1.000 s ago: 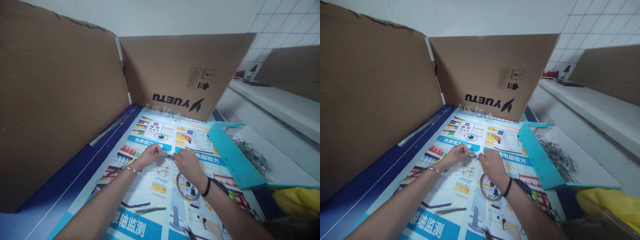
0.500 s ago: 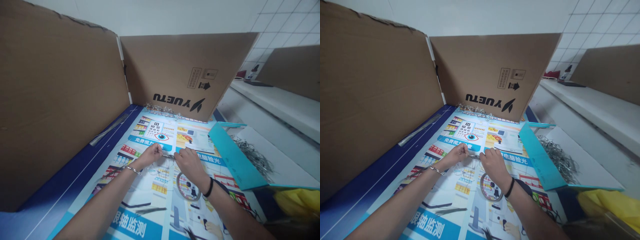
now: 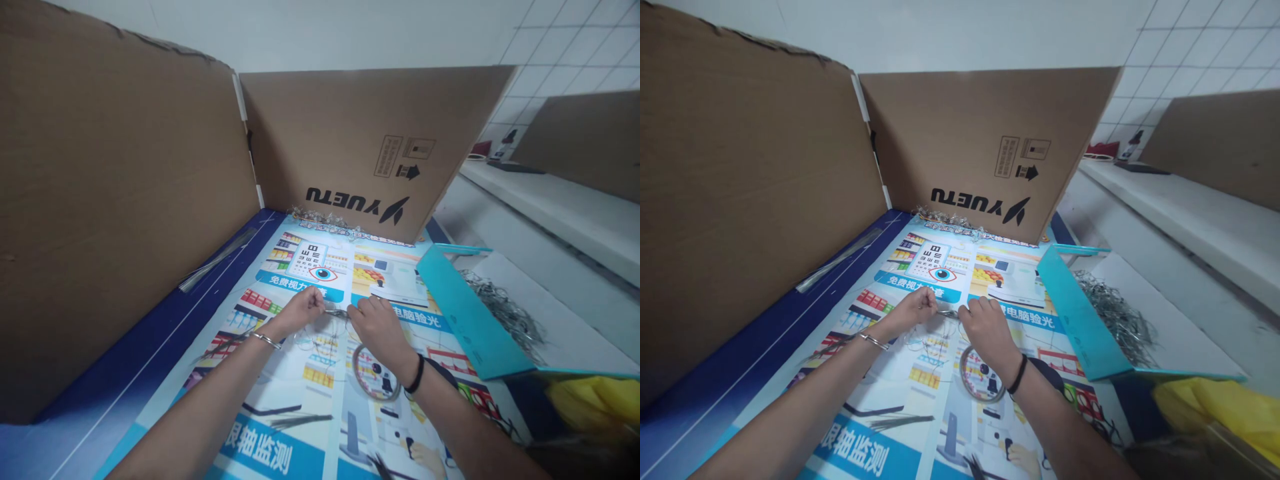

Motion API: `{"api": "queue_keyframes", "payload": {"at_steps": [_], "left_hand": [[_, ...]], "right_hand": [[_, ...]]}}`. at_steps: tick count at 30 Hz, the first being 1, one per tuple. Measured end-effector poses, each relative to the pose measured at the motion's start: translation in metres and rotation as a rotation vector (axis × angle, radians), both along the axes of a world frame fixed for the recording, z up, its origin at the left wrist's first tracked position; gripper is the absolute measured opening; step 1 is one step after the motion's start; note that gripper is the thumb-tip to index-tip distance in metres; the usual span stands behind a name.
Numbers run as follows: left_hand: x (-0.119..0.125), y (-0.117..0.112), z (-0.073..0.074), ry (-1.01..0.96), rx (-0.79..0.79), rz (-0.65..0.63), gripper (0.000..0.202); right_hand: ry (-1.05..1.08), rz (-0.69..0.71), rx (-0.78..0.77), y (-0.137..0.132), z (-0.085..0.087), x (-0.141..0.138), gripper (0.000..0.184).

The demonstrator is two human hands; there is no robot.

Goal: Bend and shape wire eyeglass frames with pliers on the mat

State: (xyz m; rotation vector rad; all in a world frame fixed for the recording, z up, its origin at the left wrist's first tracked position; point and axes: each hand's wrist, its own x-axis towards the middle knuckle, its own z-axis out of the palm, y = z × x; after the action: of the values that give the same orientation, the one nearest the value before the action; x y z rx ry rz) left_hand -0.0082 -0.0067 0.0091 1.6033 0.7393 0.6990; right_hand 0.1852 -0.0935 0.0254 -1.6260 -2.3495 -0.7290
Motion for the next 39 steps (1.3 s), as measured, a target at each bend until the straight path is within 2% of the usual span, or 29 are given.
{"api": "queue_keyframes", "payload": {"at_steps": [8,12,17,22,27,32,39], "left_hand": [[0.0,0.001,-0.002,-0.019,-0.02,0.008,0.014],[-0.001,0.001,-0.002,-0.066,-0.069,-0.012,0.018],[0.0,0.0,0.002,-0.107,-0.116,-0.01,0.023],[0.001,-0.001,0.004,-0.097,-0.098,0.024,0.019],[0.001,0.0,0.001,-0.058,-0.05,0.053,0.014],[0.001,0.001,-0.002,-0.05,-0.016,0.053,0.012],[0.001,0.001,-0.002,-0.048,-0.009,0.04,0.014]], "right_hand": [[0.129,-0.017,-0.048,0.004,-0.007,0.002,0.006],[0.275,-0.054,-0.146,0.007,-0.011,0.005,0.009],[0.46,-0.029,-0.289,0.008,-0.01,0.008,0.015],[0.54,-0.016,-0.365,0.009,-0.009,0.008,0.019],[0.463,-0.008,-0.323,0.01,-0.011,0.009,0.015],[0.347,-0.024,-0.208,0.011,-0.017,0.011,0.012],[0.301,-0.007,-0.122,0.01,-0.02,0.012,0.012]]}}
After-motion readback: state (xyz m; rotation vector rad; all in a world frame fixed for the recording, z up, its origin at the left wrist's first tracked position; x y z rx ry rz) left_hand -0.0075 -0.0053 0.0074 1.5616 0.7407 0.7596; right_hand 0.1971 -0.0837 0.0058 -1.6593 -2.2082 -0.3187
